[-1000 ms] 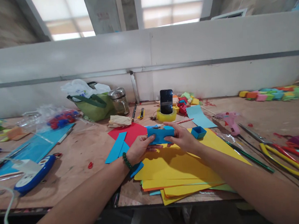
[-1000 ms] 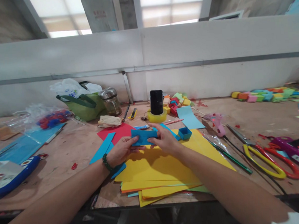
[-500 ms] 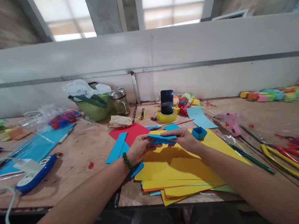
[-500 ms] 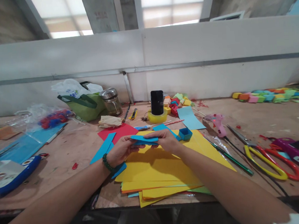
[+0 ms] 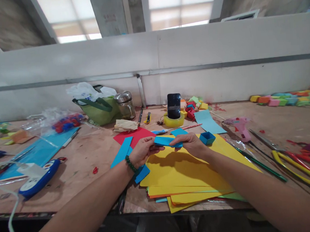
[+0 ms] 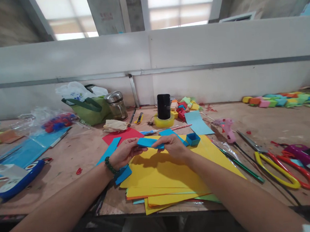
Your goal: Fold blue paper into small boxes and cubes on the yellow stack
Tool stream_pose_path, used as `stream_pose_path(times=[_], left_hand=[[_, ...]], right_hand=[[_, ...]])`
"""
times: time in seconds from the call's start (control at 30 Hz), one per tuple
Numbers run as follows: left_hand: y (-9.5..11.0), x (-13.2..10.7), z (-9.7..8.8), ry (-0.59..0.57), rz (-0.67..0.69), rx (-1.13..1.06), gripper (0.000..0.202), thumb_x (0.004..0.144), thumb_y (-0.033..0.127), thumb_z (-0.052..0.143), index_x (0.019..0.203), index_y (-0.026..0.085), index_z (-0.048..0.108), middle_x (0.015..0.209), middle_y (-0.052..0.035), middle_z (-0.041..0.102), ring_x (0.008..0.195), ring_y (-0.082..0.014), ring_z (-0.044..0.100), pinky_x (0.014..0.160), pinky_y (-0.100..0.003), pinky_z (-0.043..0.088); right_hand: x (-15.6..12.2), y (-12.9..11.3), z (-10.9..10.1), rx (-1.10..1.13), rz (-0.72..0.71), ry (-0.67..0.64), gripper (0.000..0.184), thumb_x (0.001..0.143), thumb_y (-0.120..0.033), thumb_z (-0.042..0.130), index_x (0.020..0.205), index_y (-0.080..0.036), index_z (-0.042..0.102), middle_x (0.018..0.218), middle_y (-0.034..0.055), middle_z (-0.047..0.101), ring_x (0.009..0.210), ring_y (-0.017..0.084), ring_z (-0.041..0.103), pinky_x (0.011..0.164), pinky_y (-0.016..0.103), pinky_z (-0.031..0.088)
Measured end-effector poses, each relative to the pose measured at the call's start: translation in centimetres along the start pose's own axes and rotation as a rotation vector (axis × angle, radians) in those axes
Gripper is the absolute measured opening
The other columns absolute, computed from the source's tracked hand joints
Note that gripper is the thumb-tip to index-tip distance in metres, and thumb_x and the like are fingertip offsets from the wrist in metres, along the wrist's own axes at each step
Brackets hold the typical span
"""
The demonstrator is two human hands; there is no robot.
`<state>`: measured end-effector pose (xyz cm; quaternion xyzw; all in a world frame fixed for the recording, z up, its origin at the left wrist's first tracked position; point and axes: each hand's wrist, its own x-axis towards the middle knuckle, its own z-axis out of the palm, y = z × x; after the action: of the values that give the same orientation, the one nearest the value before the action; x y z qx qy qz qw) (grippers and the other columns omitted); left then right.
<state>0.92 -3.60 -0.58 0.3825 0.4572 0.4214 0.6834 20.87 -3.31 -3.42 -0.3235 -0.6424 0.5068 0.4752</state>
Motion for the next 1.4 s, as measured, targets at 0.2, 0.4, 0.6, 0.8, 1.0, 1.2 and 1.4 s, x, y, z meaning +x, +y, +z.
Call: stream_pose_path(times=[0.2,0.4,0.6,0.8,1.0,1.2,1.4], left_hand=[[0.3,-0.2,0.1,0.014,-0.018,-0.042,0.027,0.089,0.018,0.052,0.064,0.012,0.059,0.056,-0.0036,0.067,0.052,-0.0136,0.068,0.050,-0.017,0.051],[-0.3,0.1,-0.3,-0.039,0.019,0.064,0.015,0.073,0.017,0.075,0.070,0.012,0.062,0.066,-0.0021,0.069,0.057,-0.0112,0.068,0.053,-0.015,0.051],[-0.4,0.4,-0.4,0.008,0.046,0.123,0.021,0.067,0.018,0.080,0.065,0.012,0.060,0.058,0.0000,0.065,0.053,-0.0096,0.066,0.047,-0.013,0.045],[-0.5,0.4,-0.6,0.002,0.120,0.206,0.030,0.057,0.029,0.085,0.065,0.012,0.062,0.059,0.0002,0.065,0.055,-0.0112,0.066,0.050,-0.016,0.045],[-0.9,-0.5,-0.2,-0.045,0.341,0.357,0.024,0.062,0.032,0.079,0.064,0.014,0.064,0.056,0.0009,0.064,0.052,-0.0126,0.064,0.052,-0.020,0.047],[-1.7,-1.4,0.4,-0.070,0.551,0.541,0.014,0.067,0.025,0.073,0.062,0.015,0.065,0.054,-0.0002,0.063,0.051,-0.0130,0.062,0.049,-0.020,0.044],[-1.8,-1.5,0.7,-0.125,0.442,0.315,0.021,0.060,0.028,0.078,0.067,0.014,0.065,0.063,-0.0013,0.068,0.059,-0.0138,0.065,0.058,-0.022,0.049]], right_hand=[[0.1,0.1,-0.2,-0.099,-0.030,-0.018,0.040,0.053,-0.008,0.043,0.067,-0.023,0.078,0.061,-0.0010,0.065,0.054,0.010,0.056,0.057,0.024,0.051],[0.1,0.2,-0.3,-0.160,-0.072,-0.067,0.037,0.056,-0.008,0.046,0.068,-0.023,0.077,0.062,-0.0006,0.064,0.055,0.010,0.055,0.057,0.023,0.050],[0.1,0.8,-0.4,-0.226,-0.097,-0.093,0.041,0.056,-0.006,0.042,0.069,-0.022,0.077,0.062,0.0001,0.063,0.054,0.010,0.056,0.057,0.022,0.046],[0.2,0.8,-0.9,-0.265,-0.087,-0.169,0.037,0.059,-0.006,0.045,0.069,-0.021,0.077,0.066,0.0011,0.065,0.060,0.011,0.058,0.062,0.025,0.046],[-0.4,-1.8,-0.6,-0.006,0.045,-0.158,0.021,0.066,-0.022,0.064,0.085,-0.020,0.073,0.104,0.0059,0.069,0.102,0.023,0.061,0.088,0.035,0.048],[-0.8,-2.4,0.5,-0.096,0.167,-0.155,0.038,0.064,-0.046,0.076,0.089,-0.018,0.072,0.088,0.0043,0.070,0.084,0.019,0.064,0.076,0.031,0.051],[-0.7,-1.6,0.4,-0.175,0.233,-0.199,0.038,0.067,-0.052,0.074,0.070,-0.014,0.069,0.061,0.0000,0.063,0.052,0.009,0.050,0.048,0.021,0.037]])
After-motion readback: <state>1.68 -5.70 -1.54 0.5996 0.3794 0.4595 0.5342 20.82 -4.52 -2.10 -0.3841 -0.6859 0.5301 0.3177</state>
